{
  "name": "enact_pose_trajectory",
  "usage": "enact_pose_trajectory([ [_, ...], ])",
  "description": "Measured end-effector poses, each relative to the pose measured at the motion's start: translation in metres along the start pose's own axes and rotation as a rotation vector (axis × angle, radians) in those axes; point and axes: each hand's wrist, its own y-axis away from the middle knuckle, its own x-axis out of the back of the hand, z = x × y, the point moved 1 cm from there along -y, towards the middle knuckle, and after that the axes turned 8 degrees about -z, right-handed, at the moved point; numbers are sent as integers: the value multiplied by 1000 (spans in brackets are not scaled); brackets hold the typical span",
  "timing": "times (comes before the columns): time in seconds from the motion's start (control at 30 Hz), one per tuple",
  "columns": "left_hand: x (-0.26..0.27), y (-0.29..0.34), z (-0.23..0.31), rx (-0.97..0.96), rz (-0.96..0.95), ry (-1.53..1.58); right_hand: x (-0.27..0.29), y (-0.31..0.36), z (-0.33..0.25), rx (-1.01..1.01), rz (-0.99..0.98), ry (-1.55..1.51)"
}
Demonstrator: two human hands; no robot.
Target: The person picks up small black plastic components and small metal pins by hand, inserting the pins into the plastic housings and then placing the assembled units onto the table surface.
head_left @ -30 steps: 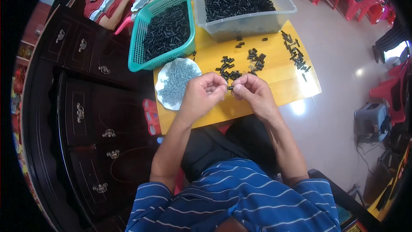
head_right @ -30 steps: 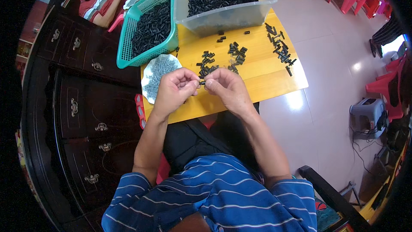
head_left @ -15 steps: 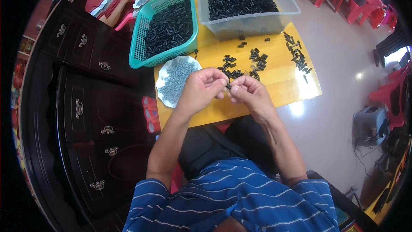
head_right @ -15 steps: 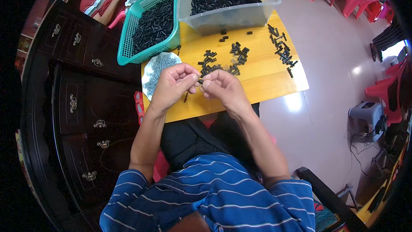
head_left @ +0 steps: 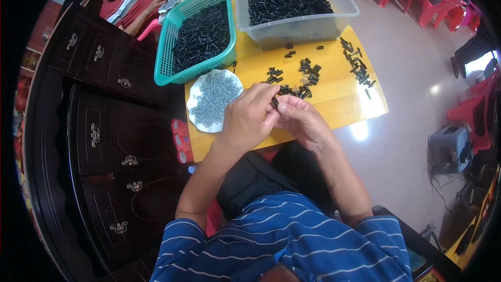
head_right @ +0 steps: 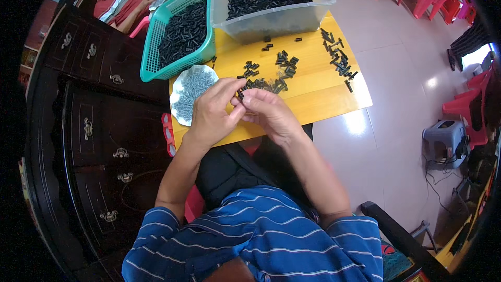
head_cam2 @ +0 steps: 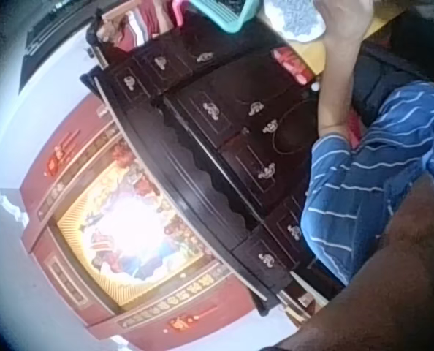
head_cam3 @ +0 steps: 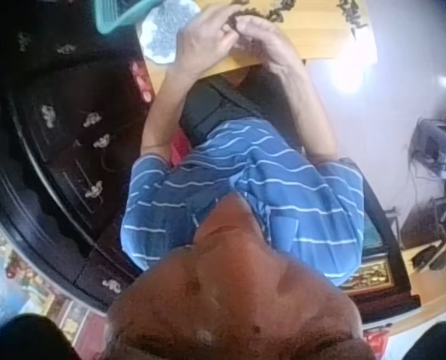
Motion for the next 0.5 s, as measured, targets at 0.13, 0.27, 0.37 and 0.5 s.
enact_pose_trajectory([
  [0.13, -3, 1, -3, -23, -39, 15, 4, 1, 2, 15, 16, 8],
  [0.27, -1, -2, -2, -8, -64, 112, 4, 1, 1, -6, 54, -37],
  [0.37, -1, -2, -2, -43, -32, 130, 2, 1, -1, -8, 38, 4],
  [0.5, -4, 0, -7, -129, 31, 63, 8, -1, 4, 1, -8, -7],
])
